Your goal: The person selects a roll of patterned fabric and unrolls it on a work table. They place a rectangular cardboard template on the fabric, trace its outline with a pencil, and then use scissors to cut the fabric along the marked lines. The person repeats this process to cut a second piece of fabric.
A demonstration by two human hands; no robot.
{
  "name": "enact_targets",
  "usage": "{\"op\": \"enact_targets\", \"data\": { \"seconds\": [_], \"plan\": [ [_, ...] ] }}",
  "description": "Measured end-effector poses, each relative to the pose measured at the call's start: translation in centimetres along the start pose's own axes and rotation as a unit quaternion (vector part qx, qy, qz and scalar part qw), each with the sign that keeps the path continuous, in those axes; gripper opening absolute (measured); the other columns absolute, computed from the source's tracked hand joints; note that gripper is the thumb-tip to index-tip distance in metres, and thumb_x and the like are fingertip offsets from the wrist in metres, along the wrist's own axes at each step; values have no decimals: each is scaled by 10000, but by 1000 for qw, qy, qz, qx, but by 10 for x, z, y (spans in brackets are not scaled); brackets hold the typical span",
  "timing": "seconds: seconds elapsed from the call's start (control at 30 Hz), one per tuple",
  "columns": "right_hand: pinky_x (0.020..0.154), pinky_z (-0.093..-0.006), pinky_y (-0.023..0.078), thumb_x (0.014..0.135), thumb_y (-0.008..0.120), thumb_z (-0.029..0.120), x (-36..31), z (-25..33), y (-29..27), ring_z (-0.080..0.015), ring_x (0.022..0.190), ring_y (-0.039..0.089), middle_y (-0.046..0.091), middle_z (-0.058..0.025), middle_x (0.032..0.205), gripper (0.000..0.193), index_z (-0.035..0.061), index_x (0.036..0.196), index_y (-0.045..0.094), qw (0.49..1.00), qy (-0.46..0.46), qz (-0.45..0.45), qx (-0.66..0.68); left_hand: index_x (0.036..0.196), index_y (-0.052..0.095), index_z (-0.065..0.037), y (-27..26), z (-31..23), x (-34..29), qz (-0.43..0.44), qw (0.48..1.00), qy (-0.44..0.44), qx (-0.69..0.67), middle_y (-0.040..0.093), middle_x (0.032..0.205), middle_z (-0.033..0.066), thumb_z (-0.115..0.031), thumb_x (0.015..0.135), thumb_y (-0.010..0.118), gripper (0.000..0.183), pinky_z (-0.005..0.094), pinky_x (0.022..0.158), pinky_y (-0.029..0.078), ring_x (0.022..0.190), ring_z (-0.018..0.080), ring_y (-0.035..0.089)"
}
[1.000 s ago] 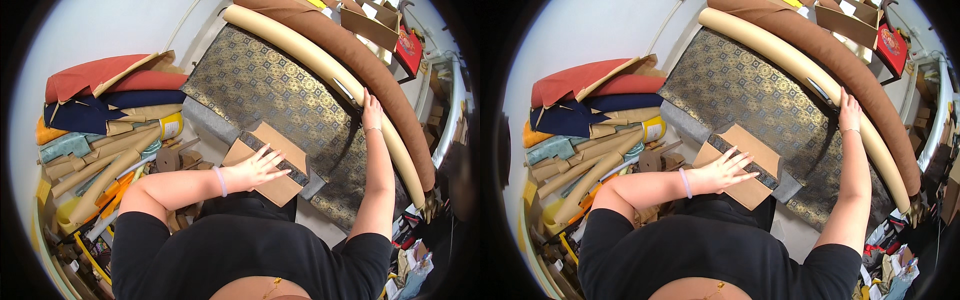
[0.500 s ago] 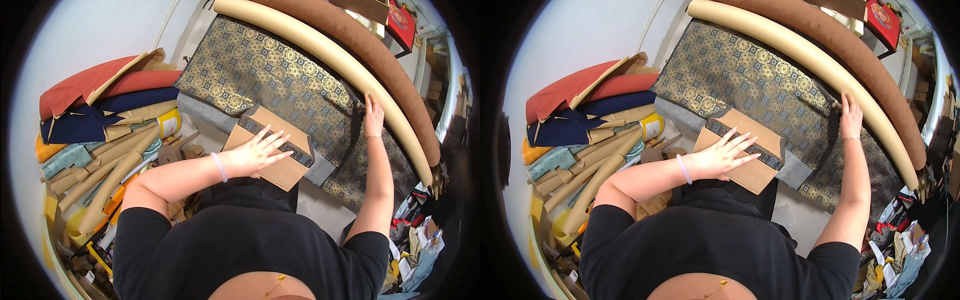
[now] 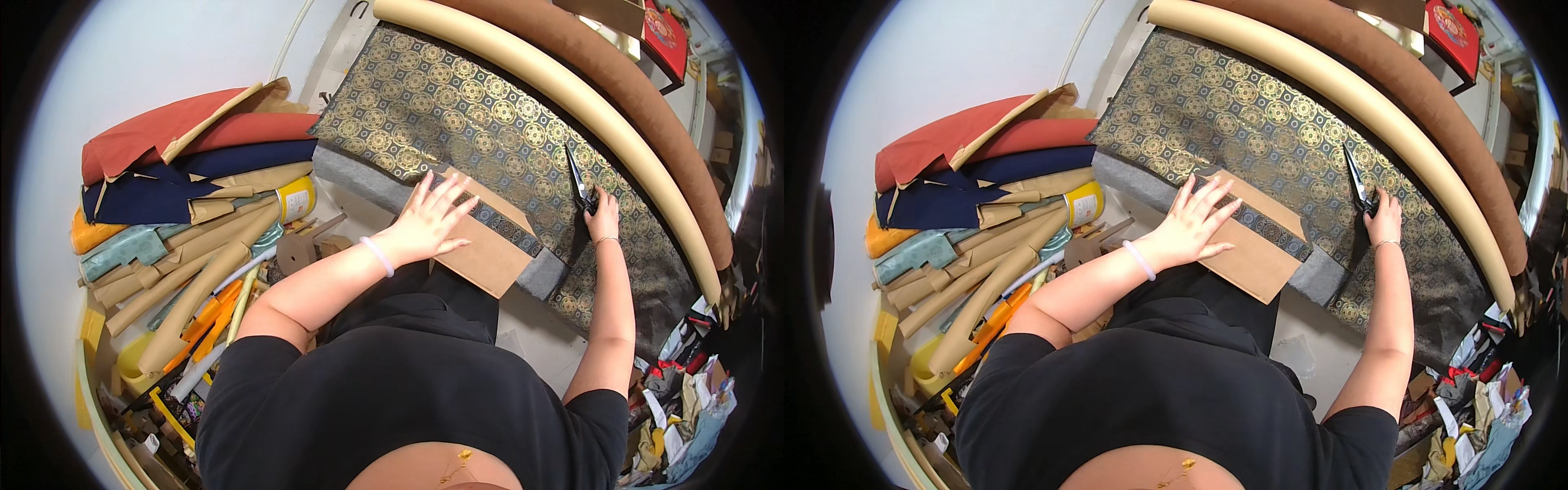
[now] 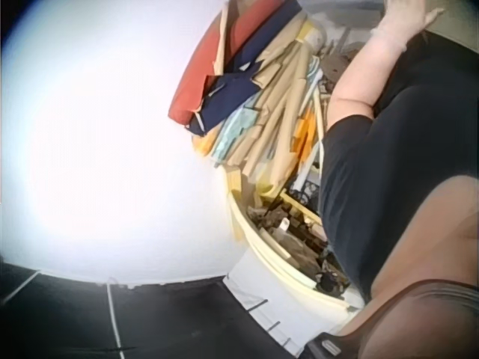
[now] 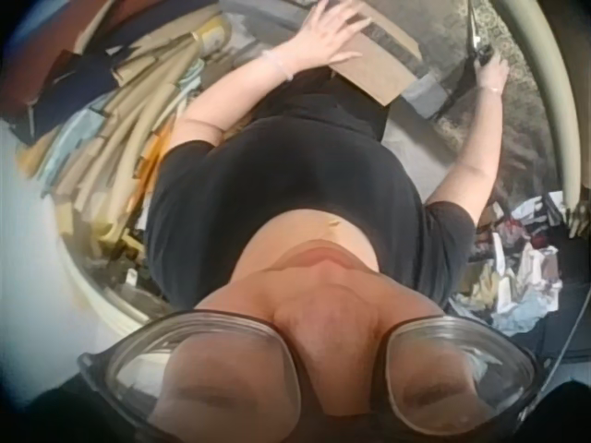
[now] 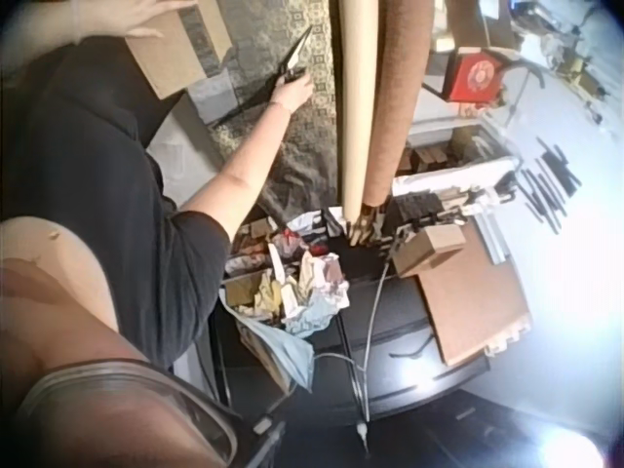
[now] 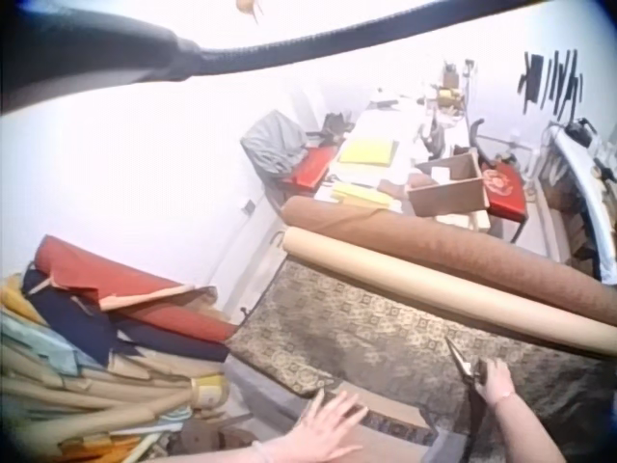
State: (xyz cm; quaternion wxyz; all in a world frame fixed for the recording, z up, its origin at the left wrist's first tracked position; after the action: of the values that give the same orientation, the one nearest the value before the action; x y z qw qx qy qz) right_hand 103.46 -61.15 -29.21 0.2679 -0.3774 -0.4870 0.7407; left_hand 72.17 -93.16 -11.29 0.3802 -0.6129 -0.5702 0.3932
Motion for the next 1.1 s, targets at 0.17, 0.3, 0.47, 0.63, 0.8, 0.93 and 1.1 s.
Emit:
{"op": "enact_targets", "data": {
  "seconds": [0.17,0.3,0.47,0.63,0.8,0.93,1.1],
  "plan": [
    [1087,-462,485,819,854,183,-6,5,-10,-382,1276,559,576,-185,1354,747,116,1480,513,998,27,48,-43,1569,431,-95,-6,7,-6,-22,998,-62,6,272,1662,214,-534,910,746,852,682,1248,160,1561,420,247],
    [1114,-432,470,968,742,238,-36,24,2,-354,1310,574,573,-197,1432,590,64,1485,519,992,60,-56,93,1607,339,-74,-1,35,-12,-126,956,-181,-191,263,1665,227,-345,914,805,878,568,1257,277,1559,421,262],
    [1166,-446,407,1079,510,554,-122,116,59,-306,1434,478,467,-144,1592,660,152,1594,424,665,318,34,675,1685,160,-73,47,92,-20,-51,657,-375,-652,196,1746,145,-387,1084,585,800,403,1299,177,1612,269,173],
    [1105,-463,477,1044,531,621,-144,185,39,-301,1342,549,527,-120,1520,659,256,1587,452,471,332,31,817,1682,215,-94,61,99,-10,-11,545,-343,-765,218,1738,128,-551,1087,487,798,389,1300,150,1610,238,165],
    [1064,-485,516,1066,489,598,-152,183,34,-303,1227,630,621,-103,1397,602,203,1517,539,431,339,40,836,1645,346,-162,46,79,-3,-17,659,-330,-676,221,1734,91,-671,1057,436,782,431,1297,129,1613,269,146],
    [1085,-489,505,1073,485,549,-175,168,24,-304,1254,623,638,-106,1395,589,130,1481,558,404,336,41,850,1583,377,-134,42,60,-6,-15,667,-315,-675,335,1645,113,-629,1070,462,718,422,1273,159,1566,253,212],
    [1069,-472,507,1053,523,483,-192,180,-23,-301,1223,639,652,-116,1385,592,90,1495,554,420,339,-2,842,1517,394,-27,48,52,-12,-27,657,-295,-693,404,1458,148,-526,1059,584,703,364,1155,338,1332,223,419]
  ]
}}
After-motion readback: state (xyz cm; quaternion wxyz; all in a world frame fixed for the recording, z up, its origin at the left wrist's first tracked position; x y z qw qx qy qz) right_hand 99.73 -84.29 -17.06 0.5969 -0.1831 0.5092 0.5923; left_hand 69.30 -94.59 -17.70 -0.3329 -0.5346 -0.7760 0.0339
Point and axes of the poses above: each hand's wrist, its own x-axis towards the middle knuckle, its own y-axis out of the palm, z = x × y, the point moved 4 cm from there along x, towards the middle knuckle
